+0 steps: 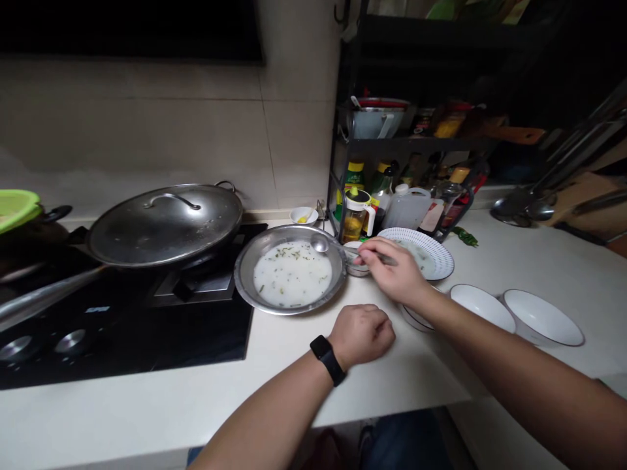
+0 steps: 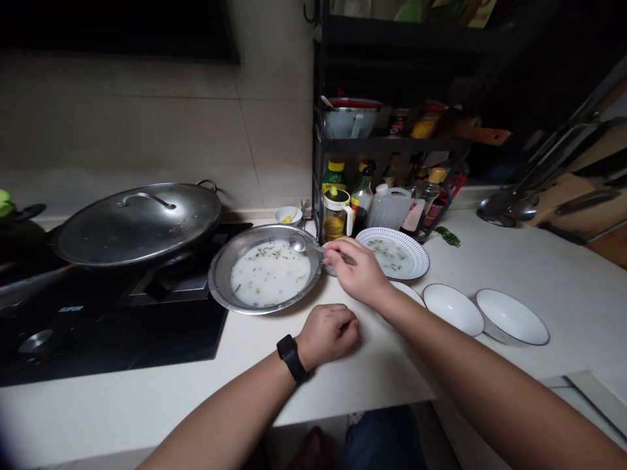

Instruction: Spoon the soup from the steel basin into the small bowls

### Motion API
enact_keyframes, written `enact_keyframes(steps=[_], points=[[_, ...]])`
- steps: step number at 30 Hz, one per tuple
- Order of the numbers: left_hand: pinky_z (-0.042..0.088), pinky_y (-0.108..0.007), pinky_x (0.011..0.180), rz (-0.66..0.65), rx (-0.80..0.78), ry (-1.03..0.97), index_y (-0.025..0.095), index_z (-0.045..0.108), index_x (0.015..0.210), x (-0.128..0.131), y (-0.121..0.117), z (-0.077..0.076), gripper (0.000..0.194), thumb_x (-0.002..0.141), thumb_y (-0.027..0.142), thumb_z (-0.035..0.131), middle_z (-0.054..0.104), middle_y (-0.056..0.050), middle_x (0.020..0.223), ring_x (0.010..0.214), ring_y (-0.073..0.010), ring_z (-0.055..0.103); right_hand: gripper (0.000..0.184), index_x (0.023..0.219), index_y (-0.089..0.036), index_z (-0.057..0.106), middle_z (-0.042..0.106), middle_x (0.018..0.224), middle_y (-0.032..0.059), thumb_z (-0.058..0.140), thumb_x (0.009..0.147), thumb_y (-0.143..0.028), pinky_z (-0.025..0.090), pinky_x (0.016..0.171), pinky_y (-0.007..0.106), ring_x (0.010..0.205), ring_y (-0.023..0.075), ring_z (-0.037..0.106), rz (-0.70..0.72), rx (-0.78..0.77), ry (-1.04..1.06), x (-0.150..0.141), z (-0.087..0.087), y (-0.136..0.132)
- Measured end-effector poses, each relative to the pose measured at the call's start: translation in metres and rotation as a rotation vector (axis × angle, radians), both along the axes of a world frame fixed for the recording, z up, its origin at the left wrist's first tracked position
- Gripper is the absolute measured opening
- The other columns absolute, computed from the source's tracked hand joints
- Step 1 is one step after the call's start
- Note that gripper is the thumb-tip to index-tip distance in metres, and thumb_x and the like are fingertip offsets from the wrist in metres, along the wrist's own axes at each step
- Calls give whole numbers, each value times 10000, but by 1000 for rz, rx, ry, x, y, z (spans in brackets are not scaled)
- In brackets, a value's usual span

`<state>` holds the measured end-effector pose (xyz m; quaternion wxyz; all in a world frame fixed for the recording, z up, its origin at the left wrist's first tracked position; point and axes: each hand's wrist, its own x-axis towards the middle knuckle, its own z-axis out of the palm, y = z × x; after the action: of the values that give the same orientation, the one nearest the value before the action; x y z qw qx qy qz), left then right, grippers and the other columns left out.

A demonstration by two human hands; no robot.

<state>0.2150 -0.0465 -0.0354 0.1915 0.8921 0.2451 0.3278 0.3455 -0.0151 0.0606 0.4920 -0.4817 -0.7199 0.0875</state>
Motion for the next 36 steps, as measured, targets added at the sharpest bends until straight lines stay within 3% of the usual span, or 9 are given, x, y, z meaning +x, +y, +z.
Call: enact_keyframes(steps=[5, 9, 13, 15, 24, 30, 36], points=[[372, -291, 577, -8, 19, -5, 189, 604, 655, 0, 1, 0, 218, 868, 206, 559, 645, -6, 648, 585, -124, 549, 135, 912, -219, 662, 690, 1009, 73, 560, 965, -290, 598, 693, 318, 803, 194, 734, 93, -134, 103, -34, -23, 43], [366, -294, 572, -19, 20, 37, 190, 599, 655, 0, 0, 2, 216, 867, 211, 565, 652, -7, 656, 581, -125, 549, 103, 853, -204, 646, 714, 920, 55, 596, 926, -256, 595, 669, 298, 713, 172, 731, 85, -266, 240, -52, -25, 62], [377, -297, 579, -22, 16, 63, 192, 603, 668, 0, -1, 2, 208, 872, 213, 566, 665, -9, 676, 599, -132, 567, 80, 818, -190, 638, 671, 627, 4, 650, 897, -182, 597, 612, 257, 598, 161, 722, -16, -511, 622, -60, -19, 68], [382, -297, 581, -23, 11, 68, 194, 607, 672, 0, -1, 3, 205, 872, 212, 564, 672, -10, 683, 604, -134, 576, 110, 795, -181, 611, 647, 583, -2, 658, 884, -139, 596, 552, 248, 549, 162, 715, -56, -577, 799, -60, -14, 68], [410, -286, 608, -19, 2, 60, 191, 617, 687, 0, 0, 2, 207, 880, 227, 552, 685, -24, 707, 634, -140, 603, 155, 790, -160, 564, 635, 628, 3, 569, 878, -32, 607, 509, 237, 515, 155, 718, -97, -595, 972, -49, 6, 52], [413, -282, 610, -17, 6, 38, 193, 610, 679, 0, 0, 0, 218, 886, 228, 550, 669, -20, 685, 635, -140, 600, 111, 802, -159, 580, 659, 655, 21, 632, 865, -83, 630, 546, 259, 540, 167, 729, -74, -525, 972, -30, 20, 40], [416, -285, 610, -15, -3, 24, 195, 608, 677, 0, 0, -1, 218, 886, 211, 549, 655, -16, 673, 635, -139, 593, 121, 784, -154, 590, 651, 625, 20, 610, 865, -67, 622, 524, 245, 530, 162, 721, -150, -461, 962, -3, 39, 25]])
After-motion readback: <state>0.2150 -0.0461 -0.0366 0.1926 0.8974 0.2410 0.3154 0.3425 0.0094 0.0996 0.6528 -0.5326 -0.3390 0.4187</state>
